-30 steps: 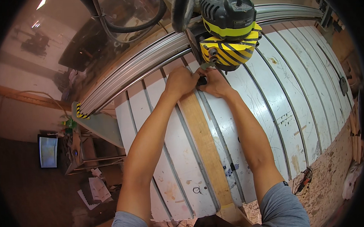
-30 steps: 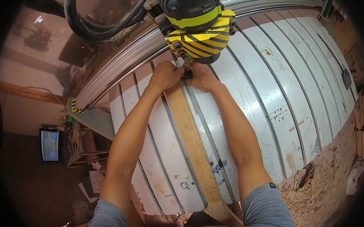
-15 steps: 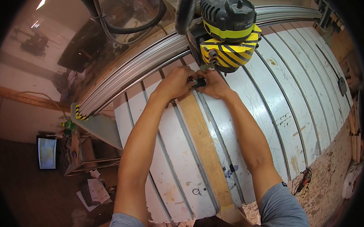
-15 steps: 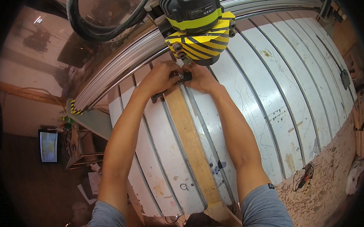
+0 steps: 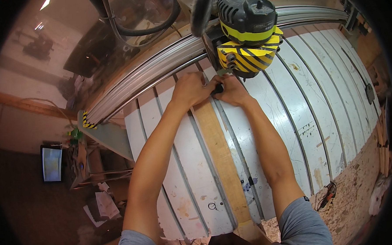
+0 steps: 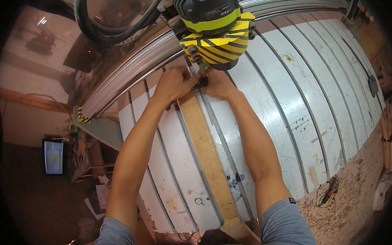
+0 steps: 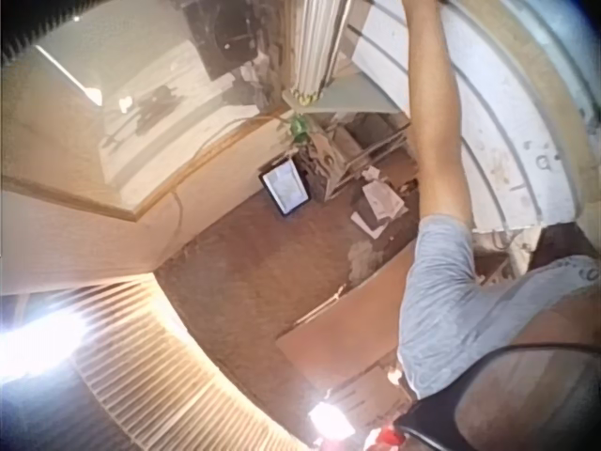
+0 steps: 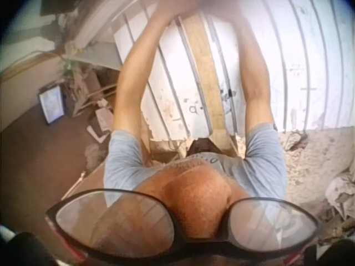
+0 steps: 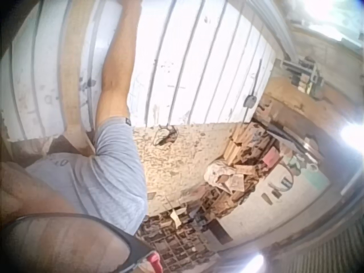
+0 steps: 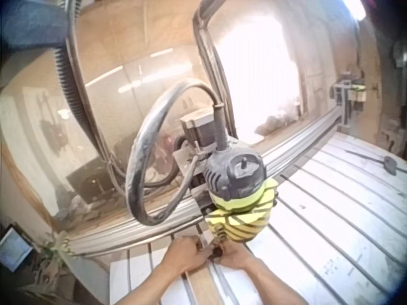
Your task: The person positions and secures a wooden instrument part onto a CNC machine bed using clamps, then operates a small wireless keyboard to control the machine software on a nearby monitor.
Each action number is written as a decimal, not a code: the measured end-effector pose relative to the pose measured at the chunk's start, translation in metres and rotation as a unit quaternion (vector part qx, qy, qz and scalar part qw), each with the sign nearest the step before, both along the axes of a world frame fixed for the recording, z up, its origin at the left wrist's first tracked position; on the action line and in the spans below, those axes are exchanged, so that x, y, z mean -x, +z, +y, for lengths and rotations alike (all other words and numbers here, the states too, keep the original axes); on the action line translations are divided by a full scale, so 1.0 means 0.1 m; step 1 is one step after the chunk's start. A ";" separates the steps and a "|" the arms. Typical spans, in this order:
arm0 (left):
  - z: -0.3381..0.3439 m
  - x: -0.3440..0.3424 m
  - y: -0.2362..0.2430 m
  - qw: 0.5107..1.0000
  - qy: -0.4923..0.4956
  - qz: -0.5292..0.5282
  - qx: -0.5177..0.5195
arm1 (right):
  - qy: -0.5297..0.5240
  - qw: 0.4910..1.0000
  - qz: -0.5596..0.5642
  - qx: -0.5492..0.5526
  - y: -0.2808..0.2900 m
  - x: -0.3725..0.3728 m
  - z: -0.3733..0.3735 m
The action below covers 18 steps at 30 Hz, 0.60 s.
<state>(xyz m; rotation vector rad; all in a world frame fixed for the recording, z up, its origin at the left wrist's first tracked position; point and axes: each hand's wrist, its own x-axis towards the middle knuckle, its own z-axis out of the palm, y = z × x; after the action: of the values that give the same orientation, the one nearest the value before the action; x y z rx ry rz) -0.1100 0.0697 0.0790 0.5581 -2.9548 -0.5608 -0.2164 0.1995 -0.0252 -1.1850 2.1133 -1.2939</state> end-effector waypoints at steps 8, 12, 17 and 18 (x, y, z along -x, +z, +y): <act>-0.11 0.10 -0.17 0.997 -0.066 -0.023 0.029 | -0.005 0.997 0.043 0.063 -0.04 -0.07 -0.04; 0.06 0.11 -0.09 0.996 0.003 -0.042 0.079 | 0.001 0.999 0.003 0.034 -0.04 -0.04 -0.01; -0.01 0.16 -0.08 0.998 -0.005 -0.066 0.005 | -0.001 0.999 0.010 0.044 -0.03 -0.03 -0.02; -0.01 0.15 -0.05 0.998 -0.005 -0.067 -0.012 | -0.004 0.999 0.018 0.047 -0.04 -0.03 -0.01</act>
<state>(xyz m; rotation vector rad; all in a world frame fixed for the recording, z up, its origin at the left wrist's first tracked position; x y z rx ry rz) -0.1251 0.0688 0.0736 0.6061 -3.0821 -0.5831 -0.2139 0.1983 -0.0288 -1.2484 2.1059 -1.3980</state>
